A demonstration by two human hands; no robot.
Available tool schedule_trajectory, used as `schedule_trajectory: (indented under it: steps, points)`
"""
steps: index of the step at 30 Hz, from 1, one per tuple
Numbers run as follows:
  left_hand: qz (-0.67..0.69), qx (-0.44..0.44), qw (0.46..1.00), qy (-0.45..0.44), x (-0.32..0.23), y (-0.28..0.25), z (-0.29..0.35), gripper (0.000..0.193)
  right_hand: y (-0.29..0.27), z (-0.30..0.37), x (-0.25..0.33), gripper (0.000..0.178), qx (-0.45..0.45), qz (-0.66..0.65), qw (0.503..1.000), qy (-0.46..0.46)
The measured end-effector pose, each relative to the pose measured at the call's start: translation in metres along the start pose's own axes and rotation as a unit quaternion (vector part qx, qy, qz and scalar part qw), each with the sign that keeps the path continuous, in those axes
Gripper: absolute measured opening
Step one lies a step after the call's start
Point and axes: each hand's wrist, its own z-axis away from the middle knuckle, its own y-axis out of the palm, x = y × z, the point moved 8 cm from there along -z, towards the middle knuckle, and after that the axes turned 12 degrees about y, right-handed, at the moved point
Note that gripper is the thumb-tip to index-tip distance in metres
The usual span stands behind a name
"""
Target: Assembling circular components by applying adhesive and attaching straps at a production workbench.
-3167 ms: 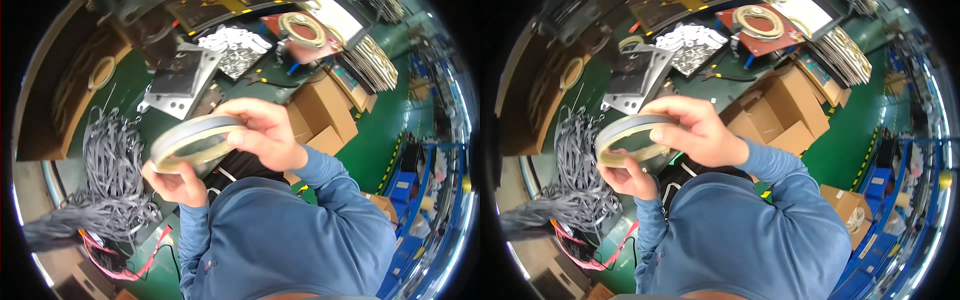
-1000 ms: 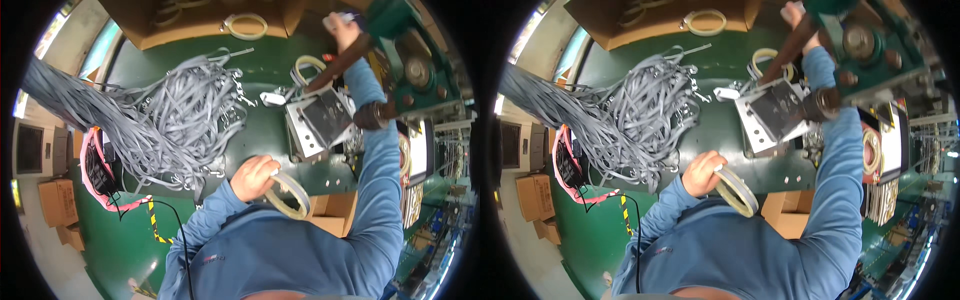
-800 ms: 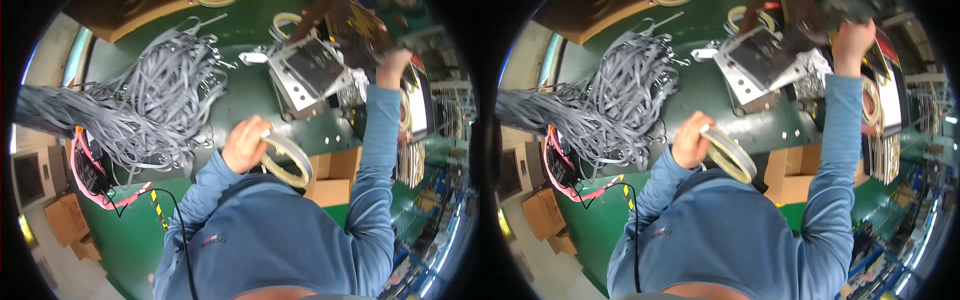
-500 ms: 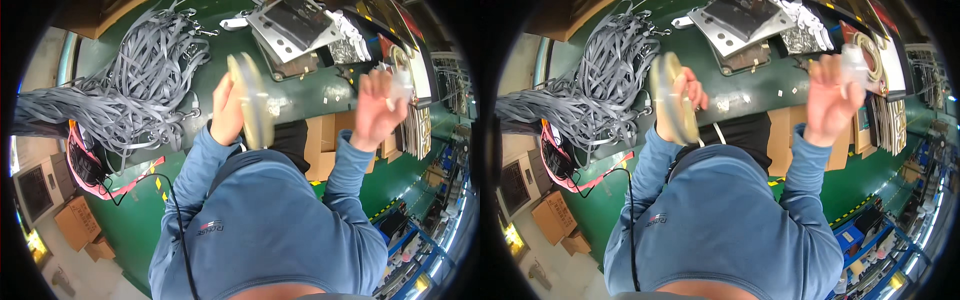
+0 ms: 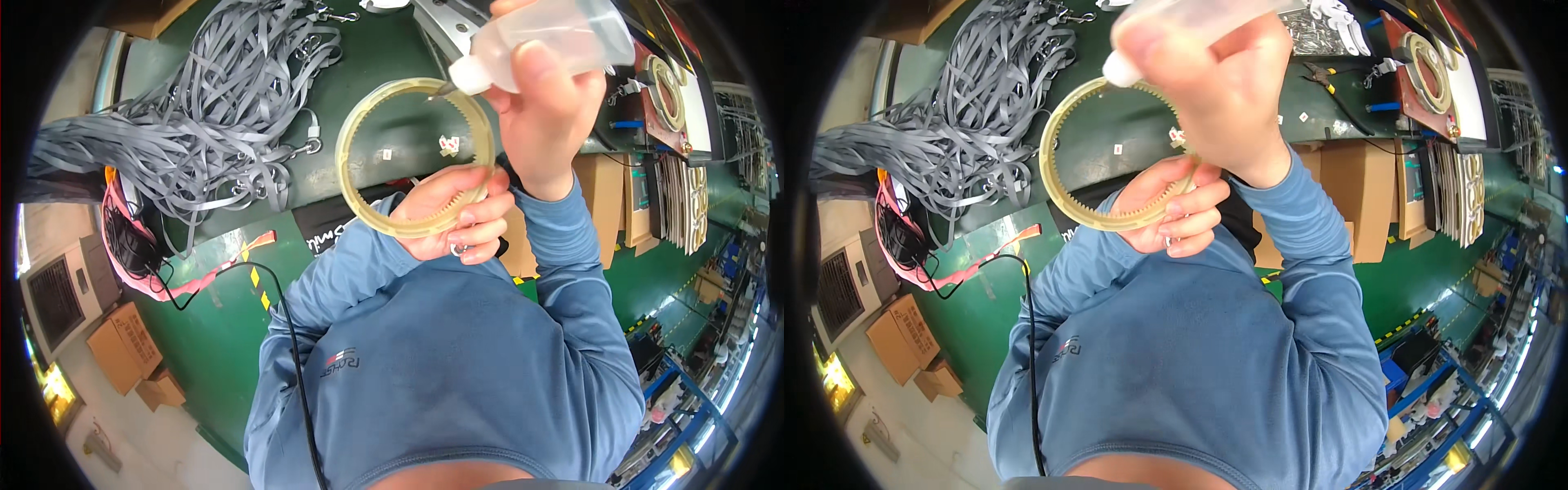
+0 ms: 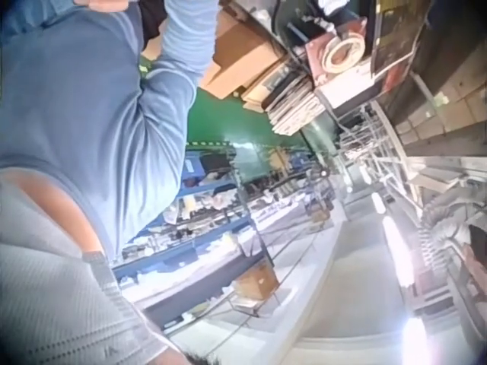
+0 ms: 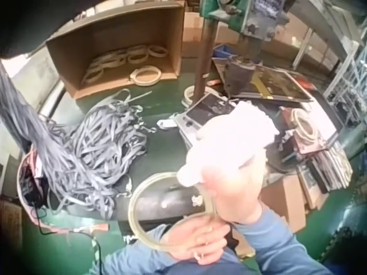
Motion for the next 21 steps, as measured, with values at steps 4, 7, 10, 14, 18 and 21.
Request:
schedule_trajectory:
  steps: [4, 7, 10, 14, 18, 21]
  points:
    - [0.01, -0.003, 0.999, -0.031, 0.007, -0.001, 0.0, 0.029, 0.036, 0.003, 0.035, 0.013, 0.126, 0.252, 0.911, -0.301]
    - [0.018, 0.0, 0.999, -0.032, 0.008, -0.002, 0.0, 0.029, 0.026, -0.002, 0.03, 0.011, 0.102, 0.245, 0.928, -0.263]
    - [0.016, -0.008, 0.999, -0.039, 0.009, -0.005, 0.001, 0.028, 0.029, 0.006, 0.022, 0.007, 0.106, 0.283, 0.918, -0.259]
    - [0.009, -0.026, 0.999, -0.044, 0.01, -0.009, 0.001, 0.028, 0.018, 0.009, 0.018, 0.003, 0.029, 0.228, 0.946, -0.228]
    - [0.004, -0.032, 0.999, -0.043, 0.01, -0.01, 0.001, 0.027, 0.024, 0.012, 0.011, 0.004, 0.074, 0.299, 0.928, -0.209]
    - [0.001, -0.04, 0.998, -0.043, 0.01, -0.01, 0.002, 0.027, 0.022, 0.012, 0.012, 0.004, 0.063, 0.306, 0.923, -0.225]
